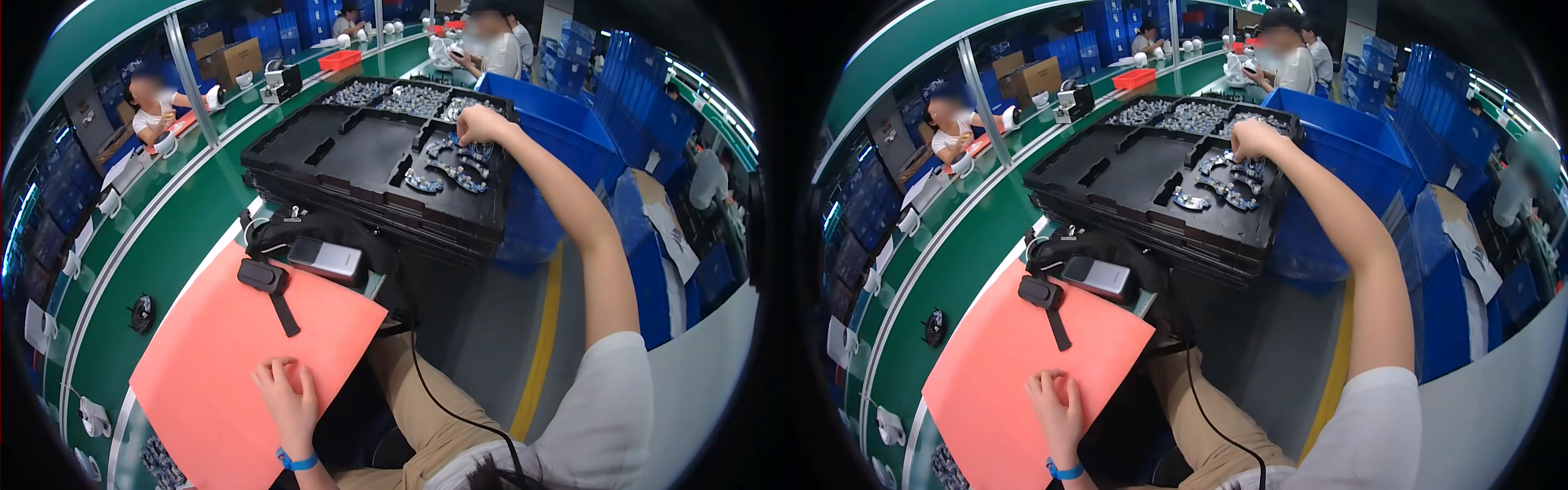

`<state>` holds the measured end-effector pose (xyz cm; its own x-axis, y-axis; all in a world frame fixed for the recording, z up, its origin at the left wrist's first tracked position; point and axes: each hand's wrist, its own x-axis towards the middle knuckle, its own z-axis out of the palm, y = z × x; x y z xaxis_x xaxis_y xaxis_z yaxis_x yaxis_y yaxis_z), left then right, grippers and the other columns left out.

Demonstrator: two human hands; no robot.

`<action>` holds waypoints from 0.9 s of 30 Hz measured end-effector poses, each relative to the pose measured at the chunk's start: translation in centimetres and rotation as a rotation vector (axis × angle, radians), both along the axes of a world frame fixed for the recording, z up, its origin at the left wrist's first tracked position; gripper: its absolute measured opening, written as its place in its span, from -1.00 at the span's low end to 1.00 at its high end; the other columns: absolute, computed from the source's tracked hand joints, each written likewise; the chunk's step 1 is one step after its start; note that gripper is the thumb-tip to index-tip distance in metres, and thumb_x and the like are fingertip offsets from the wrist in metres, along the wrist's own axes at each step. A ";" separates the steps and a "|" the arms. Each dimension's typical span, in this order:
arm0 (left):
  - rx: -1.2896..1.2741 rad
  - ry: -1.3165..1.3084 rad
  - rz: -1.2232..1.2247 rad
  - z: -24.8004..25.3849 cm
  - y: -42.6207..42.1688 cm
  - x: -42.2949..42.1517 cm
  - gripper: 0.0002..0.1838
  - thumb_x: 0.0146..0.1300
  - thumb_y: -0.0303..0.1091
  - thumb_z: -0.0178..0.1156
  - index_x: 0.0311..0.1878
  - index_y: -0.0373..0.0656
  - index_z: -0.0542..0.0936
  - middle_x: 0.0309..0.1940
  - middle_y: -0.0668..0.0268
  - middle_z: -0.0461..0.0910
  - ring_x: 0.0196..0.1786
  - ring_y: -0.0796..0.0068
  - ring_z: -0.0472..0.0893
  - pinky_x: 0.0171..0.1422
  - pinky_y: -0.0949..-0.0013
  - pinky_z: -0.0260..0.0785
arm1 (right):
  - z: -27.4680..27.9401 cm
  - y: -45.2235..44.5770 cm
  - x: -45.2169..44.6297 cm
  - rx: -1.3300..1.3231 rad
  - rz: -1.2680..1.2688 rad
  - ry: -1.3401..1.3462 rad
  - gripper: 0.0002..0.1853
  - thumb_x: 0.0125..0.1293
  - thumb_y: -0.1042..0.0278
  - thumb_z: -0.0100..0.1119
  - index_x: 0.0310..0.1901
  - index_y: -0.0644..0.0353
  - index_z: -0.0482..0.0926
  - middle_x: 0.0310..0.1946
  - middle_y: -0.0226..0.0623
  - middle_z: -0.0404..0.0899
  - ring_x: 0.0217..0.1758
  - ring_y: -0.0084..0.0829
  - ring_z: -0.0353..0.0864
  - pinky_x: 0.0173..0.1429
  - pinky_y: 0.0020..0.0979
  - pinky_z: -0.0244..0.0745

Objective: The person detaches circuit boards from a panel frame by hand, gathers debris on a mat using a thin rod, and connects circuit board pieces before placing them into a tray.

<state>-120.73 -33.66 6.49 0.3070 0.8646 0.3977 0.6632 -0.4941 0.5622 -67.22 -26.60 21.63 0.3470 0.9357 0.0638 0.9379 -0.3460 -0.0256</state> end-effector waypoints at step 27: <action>-0.044 -0.112 -0.024 0.3 -1.1 -1.3 -0.83 0.24 -0.47 0.12 -0.12 -0.30 0.45 -0.16 0.16 0.46 -0.03 0.22 0.40 0.06 0.27 0.33 | 2.1 0.9 1.2 0.041 0.176 -0.037 -0.78 0.04 0.24 0.33 -0.33 0.18 0.71 -0.44 -0.23 0.69 -0.34 -0.32 0.67 -0.18 -0.36 0.53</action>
<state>-122.01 -34.76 6.79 0.2834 0.8750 0.3926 0.5831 -0.4822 0.6538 -66.07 -25.73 23.70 0.1745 0.9782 0.1129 0.9845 -0.1756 -0.0009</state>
